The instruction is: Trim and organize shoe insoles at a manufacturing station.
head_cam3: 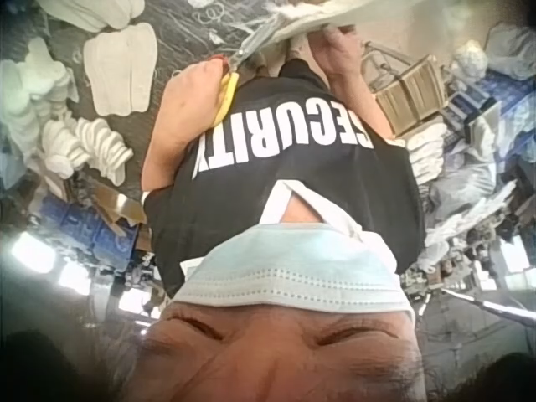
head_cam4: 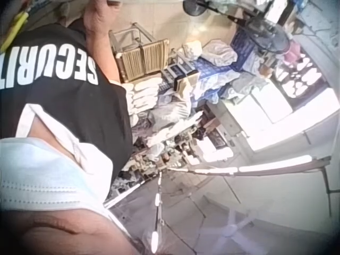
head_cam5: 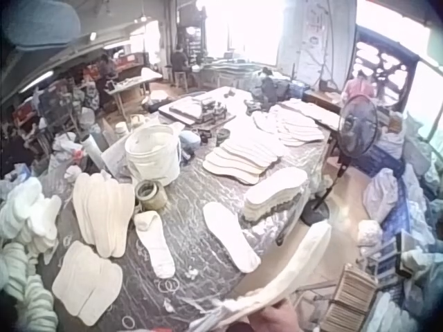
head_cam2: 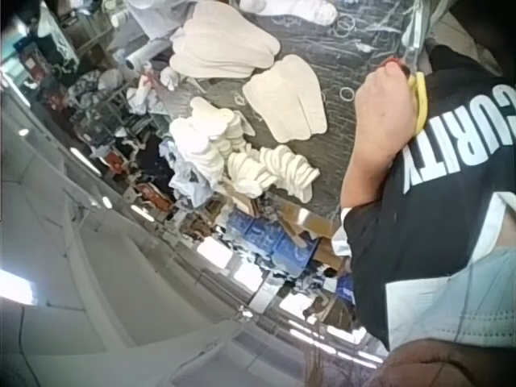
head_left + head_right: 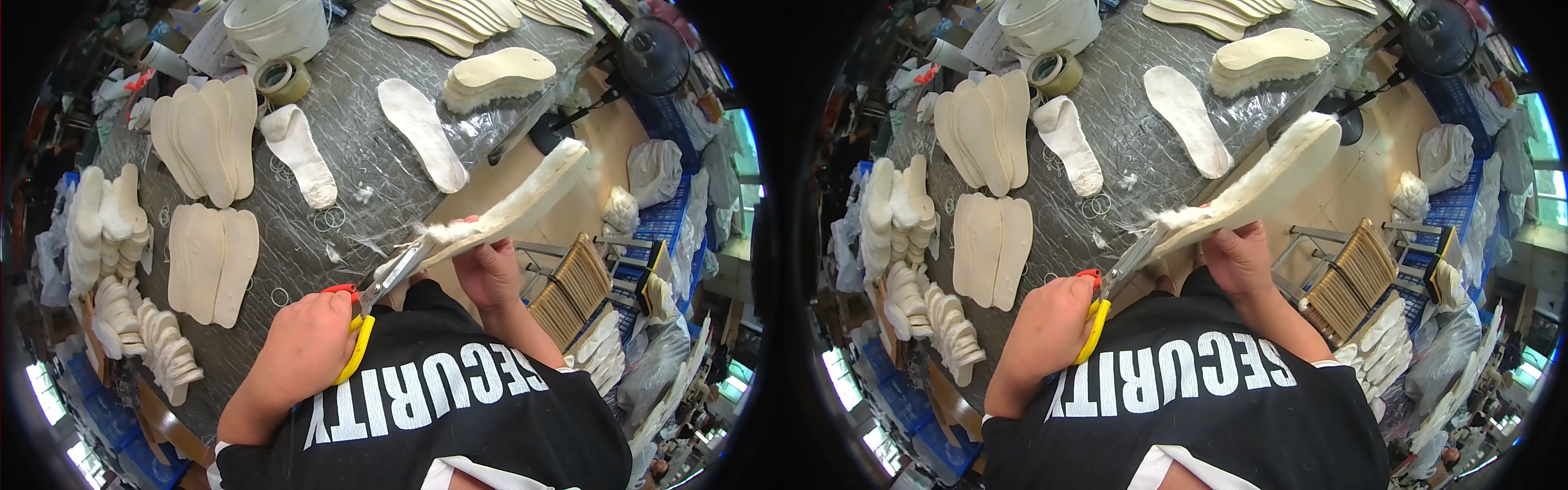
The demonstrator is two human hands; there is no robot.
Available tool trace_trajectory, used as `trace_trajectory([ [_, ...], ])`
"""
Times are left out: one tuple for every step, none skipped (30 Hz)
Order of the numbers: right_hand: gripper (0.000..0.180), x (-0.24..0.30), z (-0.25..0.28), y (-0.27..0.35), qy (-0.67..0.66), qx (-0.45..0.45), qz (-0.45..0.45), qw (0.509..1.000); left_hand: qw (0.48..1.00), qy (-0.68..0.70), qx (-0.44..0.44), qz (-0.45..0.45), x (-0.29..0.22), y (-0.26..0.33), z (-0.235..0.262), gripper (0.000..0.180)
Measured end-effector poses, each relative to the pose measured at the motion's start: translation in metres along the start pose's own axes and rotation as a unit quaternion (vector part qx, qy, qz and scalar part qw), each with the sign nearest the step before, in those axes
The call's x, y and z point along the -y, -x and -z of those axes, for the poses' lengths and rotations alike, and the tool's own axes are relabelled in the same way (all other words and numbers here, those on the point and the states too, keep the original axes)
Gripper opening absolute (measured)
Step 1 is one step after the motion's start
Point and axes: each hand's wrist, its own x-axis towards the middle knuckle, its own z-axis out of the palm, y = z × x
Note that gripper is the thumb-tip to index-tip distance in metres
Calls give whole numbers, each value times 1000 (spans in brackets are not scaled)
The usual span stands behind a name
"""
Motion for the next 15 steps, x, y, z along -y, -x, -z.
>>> trace_trajectory([
  [33, -1, -2, 0, -6, -9, -7, 1000, 1000, 0, 0, 0, 0, 0, 0, 22],
  [33, -1, -4, 1, -13, -17, -14, 1000, 1000, -2, 1, -1, 0, -1, 0, 22],
  [33, -2, -4, 1, -13, -18, -14, 1000, 1000, -4, 2, -1, 0, -1, -1, 23],
  [33, -3, -4, 1, -12, -20, -19, 1000, 1000, -4, 2, -1, 1, -1, -1, 23],
  [33, -4, -4, 1, -11, -23, -23, 999, 1000, -6, -9, -7, 1, -1, -3, 23],
  [33, -5, -5, 1, -11, -23, -24, 999, 1000, -8, -19, -13, 2, -2, -4, 23],
  [33, -6, -5, 0, -11, -22, -22, 999, 1000, -7, -19, -12, 2, -2, -4, 23],
  [33, -7, -5, 0, -11, -20, -20, 1000, 1000, -18, -10, -6, 2, -4, -4, 22],
  [33, -7, -6, 0, -11, -20, -21, 1000, 1000, -28, -1, 0, 2, -5, -4, 21],
  [35, -7, -7, 0, -9, -21, -24, 999, 1000, -28, -1, 1, 2, -6, -5, 21],
  [36, -6, -9, -1, -7, -23, -27, 999, 1000, -26, 16, 6, 2, -7, -5, 20],
  [36, -6, -11, -1, -8, -22, -28, 999, 999, -24, 32, 12, 2, -7, -5, 19],
  [39, -5, -13, -1, -11, -24, -29, 999, 999, -23, 32, 12, 2, -7, -5, 19],
  [42, -5, -14, -2, -15, -26, -30, 999, 999, -19, 35, 12, 2, -7, -5, 18],
  [42, -5, -16, -2, -15, -26, -30, 999, 999, -15, 38, 11, 3, -8, -5, 17],
])
